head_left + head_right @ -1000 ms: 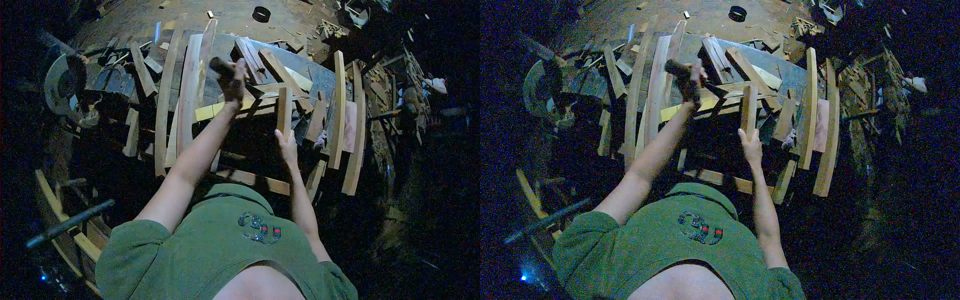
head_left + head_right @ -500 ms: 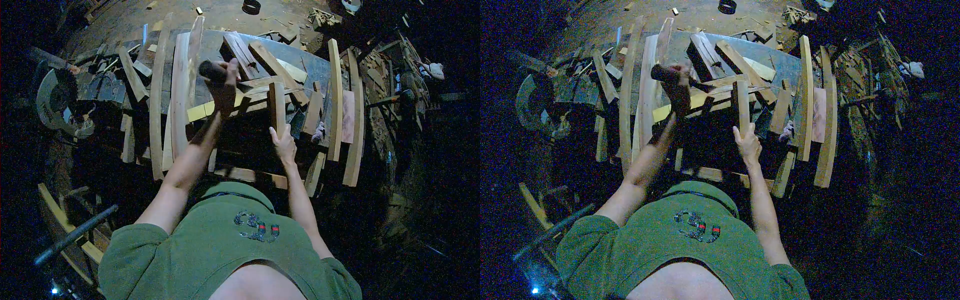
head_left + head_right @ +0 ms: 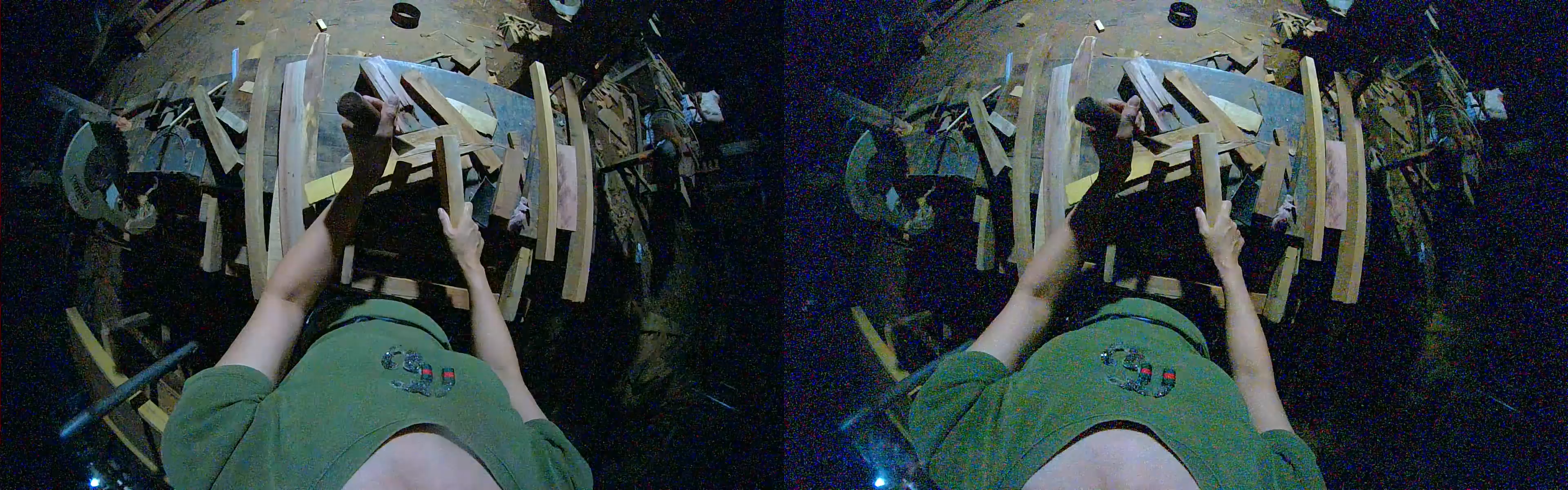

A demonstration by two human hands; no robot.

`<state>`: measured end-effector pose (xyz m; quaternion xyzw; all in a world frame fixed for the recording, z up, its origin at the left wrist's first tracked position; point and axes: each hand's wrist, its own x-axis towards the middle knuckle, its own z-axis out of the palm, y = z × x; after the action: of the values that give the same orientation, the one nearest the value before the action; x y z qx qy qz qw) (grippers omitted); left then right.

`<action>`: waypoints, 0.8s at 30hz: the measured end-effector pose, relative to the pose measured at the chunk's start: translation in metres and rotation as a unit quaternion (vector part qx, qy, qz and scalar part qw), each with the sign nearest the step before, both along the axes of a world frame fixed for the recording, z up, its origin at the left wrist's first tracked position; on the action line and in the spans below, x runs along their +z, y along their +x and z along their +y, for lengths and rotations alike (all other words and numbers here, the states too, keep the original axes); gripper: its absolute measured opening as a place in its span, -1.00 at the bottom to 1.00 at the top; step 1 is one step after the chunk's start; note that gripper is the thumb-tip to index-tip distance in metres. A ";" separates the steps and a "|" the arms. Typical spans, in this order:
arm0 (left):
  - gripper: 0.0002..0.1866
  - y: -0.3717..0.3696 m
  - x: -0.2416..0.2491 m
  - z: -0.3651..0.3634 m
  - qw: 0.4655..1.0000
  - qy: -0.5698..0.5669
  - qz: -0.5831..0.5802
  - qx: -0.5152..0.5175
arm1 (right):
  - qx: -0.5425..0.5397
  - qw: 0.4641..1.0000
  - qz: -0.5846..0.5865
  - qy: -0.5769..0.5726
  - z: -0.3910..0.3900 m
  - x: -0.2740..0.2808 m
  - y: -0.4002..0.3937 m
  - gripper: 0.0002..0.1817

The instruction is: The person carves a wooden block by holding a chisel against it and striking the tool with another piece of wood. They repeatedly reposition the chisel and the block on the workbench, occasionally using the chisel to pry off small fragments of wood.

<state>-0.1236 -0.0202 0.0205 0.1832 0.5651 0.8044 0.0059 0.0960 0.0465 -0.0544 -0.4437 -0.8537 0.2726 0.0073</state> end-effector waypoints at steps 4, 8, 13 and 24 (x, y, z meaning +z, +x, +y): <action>-0.79 0.002 -0.006 0.001 1.000 -0.022 0.007 0.001 | -0.002 1.000 0.008 -0.006 0.000 0.000 0.001 -0.45; -0.79 0.008 0.003 -0.001 0.998 -0.056 0.015 0.024 | 0.008 1.000 0.004 -0.011 0.002 0.001 0.002 -0.45; -0.79 0.003 -0.011 0.004 0.999 -0.016 -0.028 0.004 | 0.006 1.000 0.011 -0.010 0.002 -0.006 0.002 -0.46; -0.79 0.014 0.005 0.001 0.999 -0.042 -0.013 -0.024 | 0.000 1.000 0.011 0.006 0.000 -0.001 0.002 -0.46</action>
<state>-0.1097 -0.0193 0.0257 0.1859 0.5936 0.7819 0.0401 0.0978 0.0462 -0.0558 -0.4409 -0.8549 0.2727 0.0194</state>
